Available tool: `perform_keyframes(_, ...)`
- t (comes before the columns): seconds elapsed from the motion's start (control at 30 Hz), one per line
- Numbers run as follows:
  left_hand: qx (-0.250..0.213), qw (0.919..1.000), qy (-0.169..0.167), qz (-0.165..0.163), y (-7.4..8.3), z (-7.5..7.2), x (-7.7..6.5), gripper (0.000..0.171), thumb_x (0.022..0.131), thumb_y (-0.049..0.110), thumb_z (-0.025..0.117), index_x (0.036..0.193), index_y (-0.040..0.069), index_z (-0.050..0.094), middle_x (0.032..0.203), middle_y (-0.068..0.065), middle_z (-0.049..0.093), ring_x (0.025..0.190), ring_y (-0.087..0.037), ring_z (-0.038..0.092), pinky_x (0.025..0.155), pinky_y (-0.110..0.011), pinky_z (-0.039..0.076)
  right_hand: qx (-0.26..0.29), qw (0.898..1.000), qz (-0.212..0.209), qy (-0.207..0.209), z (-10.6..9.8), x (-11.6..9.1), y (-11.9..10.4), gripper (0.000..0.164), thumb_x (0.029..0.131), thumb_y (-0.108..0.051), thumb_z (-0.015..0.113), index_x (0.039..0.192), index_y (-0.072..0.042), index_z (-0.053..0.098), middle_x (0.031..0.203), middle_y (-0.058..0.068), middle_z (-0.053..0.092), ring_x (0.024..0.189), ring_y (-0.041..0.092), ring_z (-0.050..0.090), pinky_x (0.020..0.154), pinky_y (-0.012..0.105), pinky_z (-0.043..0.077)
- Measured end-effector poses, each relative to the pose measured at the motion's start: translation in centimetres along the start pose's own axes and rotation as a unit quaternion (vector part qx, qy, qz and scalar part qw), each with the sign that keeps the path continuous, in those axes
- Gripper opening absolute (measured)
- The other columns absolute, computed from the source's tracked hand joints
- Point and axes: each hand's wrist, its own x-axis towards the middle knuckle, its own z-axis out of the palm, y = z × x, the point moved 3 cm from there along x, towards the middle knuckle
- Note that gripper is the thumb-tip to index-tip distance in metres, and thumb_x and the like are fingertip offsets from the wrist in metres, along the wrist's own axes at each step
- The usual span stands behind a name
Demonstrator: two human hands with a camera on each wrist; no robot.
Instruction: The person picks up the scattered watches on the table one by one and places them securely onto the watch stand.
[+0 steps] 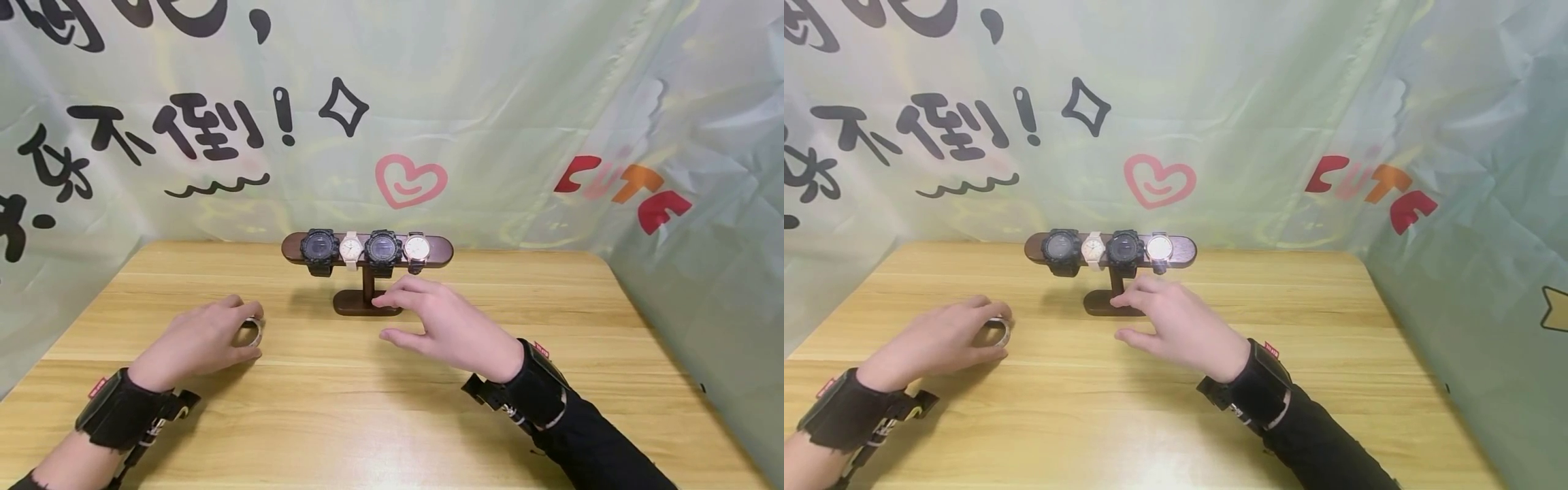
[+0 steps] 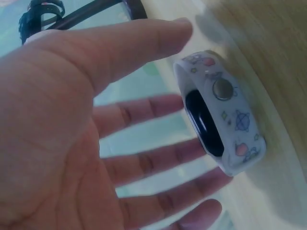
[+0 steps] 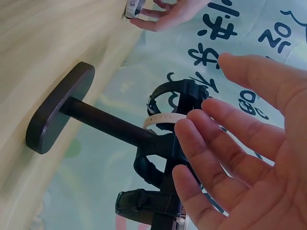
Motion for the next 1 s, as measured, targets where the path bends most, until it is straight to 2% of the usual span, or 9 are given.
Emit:
perform_keyframes(0.17, -0.004, 0.9983, 0.006, -0.058, -0.27, -0.08, -0.07, 0.072, 0.082, 0.061, 0.087, 0.128, 0.008, 0.068, 0.105, -0.015, 0.071, 0.075, -0.024, 0.066, 0.054, -0.046, 0.056, -0.004, 1.000, -0.014, -0.002, 0.21, 0.07, -0.04, 0.041, 0.098, -0.030, 0.081, 0.134, -0.012, 0.074, 0.126, 0.001, 0.071, 0.111, 0.013, 0.069, 0.098, 0.032, 0.062)
perform_keyframes(0.27, 0.001, 0.9962, 0.013, -0.086, -0.42, 0.02, -0.17, 0.081, 0.078, 0.069, 0.085, 0.119, 0.002, 0.067, 0.095, -0.016, 0.071, 0.068, -0.025, 0.063, 0.049, -0.044, 0.052, -0.003, 1.000, -0.019, -0.002, 0.26, 0.03, -0.14, 0.041, 0.098, -0.030, 0.081, 0.134, -0.011, 0.074, 0.126, 0.002, 0.071, 0.112, 0.014, 0.069, 0.099, 0.032, 0.062)
perform_keyframes(0.37, 0.007, 0.9945, 0.019, -0.103, -0.43, 0.22, -0.28, 0.075, 0.076, 0.072, 0.085, 0.099, 0.003, 0.065, 0.078, -0.009, 0.064, 0.061, -0.024, 0.057, 0.046, -0.040, 0.045, -0.005, 1.000, -0.026, 0.000, 0.30, -0.04, -0.21, 0.040, 0.099, -0.030, 0.080, 0.134, -0.011, 0.074, 0.125, 0.002, 0.071, 0.112, 0.014, 0.069, 0.099, 0.033, 0.062)
perform_keyframes(0.47, 0.009, 0.9935, 0.022, -0.112, -0.35, 0.39, -0.36, 0.070, 0.077, 0.071, 0.085, 0.087, 0.007, 0.059, 0.070, -0.005, 0.057, 0.057, -0.023, 0.053, 0.045, -0.037, 0.040, -0.010, 0.999, -0.031, 0.003, 0.39, -0.05, -0.15, 0.039, 0.100, -0.030, 0.079, 0.134, -0.011, 0.074, 0.124, 0.001, 0.071, 0.111, 0.014, 0.069, 0.098, 0.032, 0.062)
perform_keyframes(0.67, 0.004, 0.9922, 0.033, -0.120, -0.48, 0.63, -0.40, 0.068, 0.079, 0.068, 0.086, 0.079, 0.008, 0.053, 0.066, -0.005, 0.050, 0.056, -0.023, 0.049, 0.045, -0.035, 0.036, -0.012, 0.999, -0.032, 0.002, 0.51, -0.05, -0.11, 0.039, 0.100, -0.030, 0.079, 0.134, -0.011, 0.074, 0.123, 0.001, 0.071, 0.108, 0.013, 0.069, 0.095, 0.032, 0.062)
perform_keyframes(0.83, -0.008, 0.9916, 0.028, -0.126, -0.63, 0.77, -0.30, 0.065, 0.081, 0.063, 0.086, 0.073, 0.010, 0.050, 0.065, -0.002, 0.044, 0.057, -0.021, 0.045, 0.047, -0.033, 0.033, -0.012, 0.999, -0.030, 0.000, 0.57, -0.03, -0.14, 0.039, 0.100, -0.030, 0.079, 0.133, -0.011, 0.074, 0.124, 0.001, 0.071, 0.108, 0.013, 0.069, 0.096, 0.032, 0.062)
perform_keyframes(1.0, -0.024, 0.9920, 0.033, -0.120, -0.62, 0.78, -0.14, 0.056, 0.082, 0.053, 0.086, 0.071, 0.011, 0.052, 0.067, -0.003, 0.048, 0.059, -0.020, 0.046, 0.048, -0.033, 0.035, -0.016, 0.999, -0.032, 0.001, 0.69, -0.02, -0.09, 0.039, 0.099, -0.030, 0.080, 0.133, -0.011, 0.075, 0.122, 0.001, 0.071, 0.106, 0.012, 0.069, 0.094, 0.031, 0.062)
